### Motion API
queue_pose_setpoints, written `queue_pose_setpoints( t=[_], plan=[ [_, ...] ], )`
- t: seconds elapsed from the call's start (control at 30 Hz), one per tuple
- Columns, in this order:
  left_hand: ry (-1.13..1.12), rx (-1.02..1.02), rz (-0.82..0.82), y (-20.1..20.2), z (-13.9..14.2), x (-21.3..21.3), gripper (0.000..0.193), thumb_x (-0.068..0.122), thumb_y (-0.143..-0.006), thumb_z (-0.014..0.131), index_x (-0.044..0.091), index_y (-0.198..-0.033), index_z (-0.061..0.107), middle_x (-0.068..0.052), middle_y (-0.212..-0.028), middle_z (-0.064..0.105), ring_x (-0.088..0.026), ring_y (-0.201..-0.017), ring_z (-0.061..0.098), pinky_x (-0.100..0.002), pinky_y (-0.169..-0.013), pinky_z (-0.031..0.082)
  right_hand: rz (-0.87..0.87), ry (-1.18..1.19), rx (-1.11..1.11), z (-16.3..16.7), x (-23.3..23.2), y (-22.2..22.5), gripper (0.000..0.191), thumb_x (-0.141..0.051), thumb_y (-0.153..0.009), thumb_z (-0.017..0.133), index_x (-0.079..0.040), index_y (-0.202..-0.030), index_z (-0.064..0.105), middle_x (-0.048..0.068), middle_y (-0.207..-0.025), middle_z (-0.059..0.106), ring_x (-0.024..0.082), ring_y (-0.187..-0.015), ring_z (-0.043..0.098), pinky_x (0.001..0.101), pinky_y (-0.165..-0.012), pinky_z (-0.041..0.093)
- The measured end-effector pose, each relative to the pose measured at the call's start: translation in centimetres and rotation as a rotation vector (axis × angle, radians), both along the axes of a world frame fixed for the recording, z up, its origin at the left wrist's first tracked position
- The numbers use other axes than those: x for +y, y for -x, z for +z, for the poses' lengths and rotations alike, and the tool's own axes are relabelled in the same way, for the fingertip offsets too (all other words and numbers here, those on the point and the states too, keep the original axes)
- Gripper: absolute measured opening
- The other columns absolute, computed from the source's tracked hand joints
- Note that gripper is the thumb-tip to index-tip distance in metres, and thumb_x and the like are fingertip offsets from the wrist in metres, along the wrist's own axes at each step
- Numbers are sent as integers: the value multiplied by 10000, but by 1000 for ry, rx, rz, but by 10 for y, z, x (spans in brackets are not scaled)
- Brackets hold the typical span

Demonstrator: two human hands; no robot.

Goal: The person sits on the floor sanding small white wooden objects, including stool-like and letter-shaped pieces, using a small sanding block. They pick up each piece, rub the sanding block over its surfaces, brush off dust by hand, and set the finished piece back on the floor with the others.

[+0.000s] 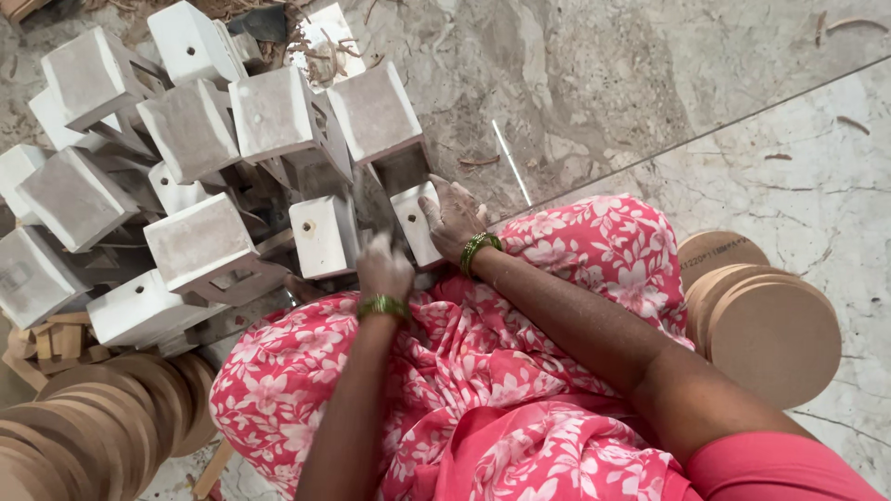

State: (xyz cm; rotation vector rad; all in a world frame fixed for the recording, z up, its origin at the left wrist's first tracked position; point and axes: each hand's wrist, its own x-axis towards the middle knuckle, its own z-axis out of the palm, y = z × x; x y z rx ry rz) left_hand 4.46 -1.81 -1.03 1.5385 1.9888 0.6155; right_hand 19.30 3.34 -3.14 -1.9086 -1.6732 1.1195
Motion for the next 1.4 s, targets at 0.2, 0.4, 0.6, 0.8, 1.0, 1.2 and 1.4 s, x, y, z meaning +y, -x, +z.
queue_pose_setpoints(
  t=[0.2, 0.4, 0.6, 0.8, 1.0, 1.2, 1.4],
  plan=[
    [-19, -8, 21, -6, 0, -5, 295, 10, -866, 572, -28, -1122, 715, -277, -1010, 723, -414, -919, 729, -458, -863, 577, 11, 15, -5, -1, 1, -2, 590, -495, -1006, 449, -228, -1527, 379, 170, -1554, 438, 357, -1492, 304, 657, -1170, 136],
    [-75, -122, 81, -2, 2, 52, 251, 30, -896, 598, -21, -1095, 742, -270, -994, 735, -432, -892, 719, -484, -800, 561, 10, -33, -17, -1, 4, -4, 597, -494, -1006, 457, -212, -1527, 384, 184, -1538, 457, 356, -1480, 336, 622, -1171, 176],
    [-127, -9, -66, -14, 4, -23, 316, -11, -838, 636, -85, -1141, 687, -298, -1083, 715, -386, -913, 742, -404, -852, 596, -1, -22, -9, 2, 1, -2, 582, -475, -1005, 467, -213, -1520, 396, 168, -1519, 481, 364, -1462, 349, 615, -1168, 177],
    [5, 85, -18, -2, 2, 34, 435, -58, -765, 592, -33, -1183, 710, -296, -1023, 722, -384, -896, 747, -404, -860, 613, 7, -37, -11, 6, 3, -4, 587, -475, -1006, 467, -205, -1523, 401, 157, -1520, 491, 358, -1452, 384, 610, -1167, 225],
    [101, -78, 53, 3, -11, 50, 229, 134, -964, 625, 73, -1146, 750, -198, -1100, 757, -373, -1035, 728, -442, -940, 556, 6, 5, -38, 8, 4, -4, 599, -480, -997, 470, -206, -1524, 391, 149, -1522, 479, 356, -1445, 374, 624, -1165, 197],
    [118, -130, 74, 2, -19, -3, 342, 93, -854, 683, 45, -1192, 706, -244, -1153, 696, -409, -1070, 674, -451, -960, 513, 7, -31, 2, 8, 2, -3, 600, -480, -997, 476, -197, -1521, 403, 140, -1520, 498, 346, -1450, 387, 604, -1167, 231],
    [-1, -17, 95, 0, -15, 54, 227, 117, -936, 647, 63, -1130, 752, -201, -1128, 747, -398, -1064, 699, -462, -965, 531, 5, 7, -11, 8, 3, -3, 595, -468, -986, 483, -200, -1511, 406, 132, -1499, 506, 339, -1422, 412, 595, -1151, 231]
  ],
)
